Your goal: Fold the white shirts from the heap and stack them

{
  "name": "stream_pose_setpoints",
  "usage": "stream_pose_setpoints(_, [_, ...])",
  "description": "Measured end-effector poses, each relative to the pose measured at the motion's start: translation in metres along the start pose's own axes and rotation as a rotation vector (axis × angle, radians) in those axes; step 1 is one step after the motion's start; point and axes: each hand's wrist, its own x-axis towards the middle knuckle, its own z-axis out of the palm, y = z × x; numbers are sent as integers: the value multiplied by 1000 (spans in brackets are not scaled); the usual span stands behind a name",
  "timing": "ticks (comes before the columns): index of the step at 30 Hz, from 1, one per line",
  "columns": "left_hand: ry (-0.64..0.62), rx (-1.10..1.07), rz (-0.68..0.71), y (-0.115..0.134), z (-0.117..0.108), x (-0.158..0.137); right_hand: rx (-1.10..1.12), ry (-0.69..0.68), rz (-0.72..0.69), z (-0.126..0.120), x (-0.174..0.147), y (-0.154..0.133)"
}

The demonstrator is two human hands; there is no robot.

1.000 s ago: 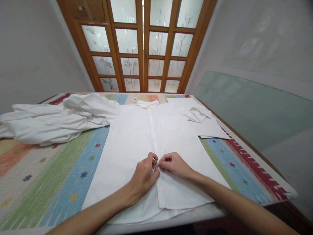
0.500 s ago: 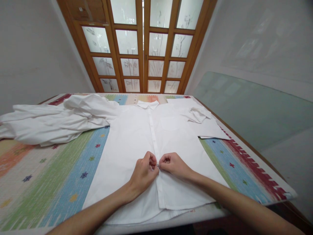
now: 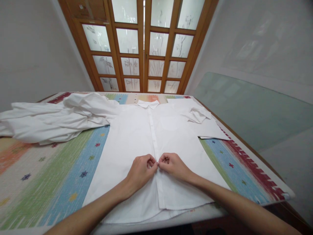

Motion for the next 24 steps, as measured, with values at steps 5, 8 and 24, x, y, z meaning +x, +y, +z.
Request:
stream_pose_setpoints(5, [-23, -32, 25, 1, 0, 1, 1, 4, -5, -1, -1, -2])
stream_pose_setpoints(8, [-43, -32, 16, 2, 1, 1, -3, 12, 2, 0, -3, -4])
stream_pose_setpoints(24, [-253, -275, -303, -5, 3, 5, -179, 98, -87, 9, -9, -9])
